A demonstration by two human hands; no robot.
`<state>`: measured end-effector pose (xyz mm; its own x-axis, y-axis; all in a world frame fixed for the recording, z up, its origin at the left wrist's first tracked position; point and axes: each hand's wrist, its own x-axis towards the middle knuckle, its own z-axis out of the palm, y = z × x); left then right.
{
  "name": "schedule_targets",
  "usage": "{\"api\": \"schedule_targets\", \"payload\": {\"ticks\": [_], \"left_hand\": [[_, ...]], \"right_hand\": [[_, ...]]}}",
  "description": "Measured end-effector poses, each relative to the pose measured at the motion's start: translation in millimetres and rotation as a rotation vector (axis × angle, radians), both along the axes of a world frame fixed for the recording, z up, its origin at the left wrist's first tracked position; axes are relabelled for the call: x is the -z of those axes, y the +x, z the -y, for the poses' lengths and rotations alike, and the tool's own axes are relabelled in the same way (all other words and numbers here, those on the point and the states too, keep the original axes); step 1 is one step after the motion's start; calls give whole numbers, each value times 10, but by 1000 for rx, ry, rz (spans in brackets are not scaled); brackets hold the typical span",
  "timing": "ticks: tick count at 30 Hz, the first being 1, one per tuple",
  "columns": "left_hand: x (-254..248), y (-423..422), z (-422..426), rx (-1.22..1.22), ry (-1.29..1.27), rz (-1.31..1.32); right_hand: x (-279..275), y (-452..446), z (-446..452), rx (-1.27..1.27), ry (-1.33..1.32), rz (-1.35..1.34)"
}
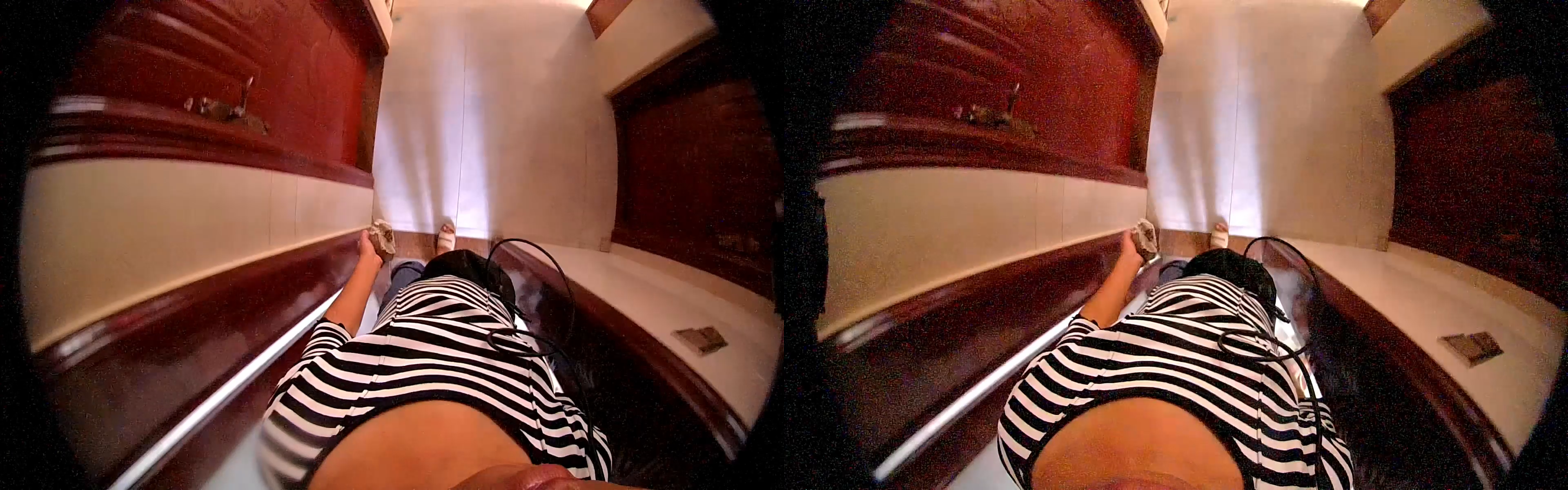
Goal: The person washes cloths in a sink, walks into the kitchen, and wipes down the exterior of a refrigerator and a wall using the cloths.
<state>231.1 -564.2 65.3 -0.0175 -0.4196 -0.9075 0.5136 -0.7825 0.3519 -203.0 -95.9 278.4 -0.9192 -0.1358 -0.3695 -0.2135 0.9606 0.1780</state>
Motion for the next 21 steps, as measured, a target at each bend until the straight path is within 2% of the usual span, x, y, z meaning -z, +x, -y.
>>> {"api": "schedule_targets", "payload": {"ticks": [4, 5, 6, 7, 8, 10, 12, 13, 14, 16, 17, 18, 19, 20, 21], "left_hand": [[-331, -564, 1030, -8, -102, 132], [-301, -712, 1243, -12, -84, 2], [-670, -959, 1417, -33, -53, -12], [-654, -709, 730, -45, -104, -109], [-498, -595, 588, -39, -139, -208], [-945, -765, 577, -63, -43, -268], [-603, -696, 380, 62, 97, -146], [-770, -677, 324, 100, 122, -201], [-990, -869, 384, 143, 137, -252], [-943, -873, 636, 186, 126, -223], [-1447, -1062, 596, 203, 93, -293], [-1598, -1109, 709, 167, 94, -311], [-1811, -1139, 826, 278, 33, -347], [-1883, -1239, 1029, 157, 47, -330], [-1845, -1291, 1251, 135, 44, -280]], "right_hand": [[-134, -175, 936, -60, -4, 44], [-122, -233, 1107, -78, -6, 62], [-154, -238, 1219, -104, -15, 67], [-76, -170, 848, -129, -53, 92], [-68, -128, 832, -154, -69, 104], [-171, -67, 1065, -184, -73, 142], [-289, 28, 1296, -197, -66, 188], [-353, 57, 1397, -204, -60, 216], [-398, -18, 1485, -208, -68, 250], [-467, 36, 1636, -217, -76, 304], [-482, -56, 1578, -217, -91, 330], [-496, -50, 1596, -220, -92, 358], [-499, -61, 1632, -216, -90, 382], [-571, -86, 1697, -203, -80, 418], [-611, -80, 1771, -195, -69, 463]]}}
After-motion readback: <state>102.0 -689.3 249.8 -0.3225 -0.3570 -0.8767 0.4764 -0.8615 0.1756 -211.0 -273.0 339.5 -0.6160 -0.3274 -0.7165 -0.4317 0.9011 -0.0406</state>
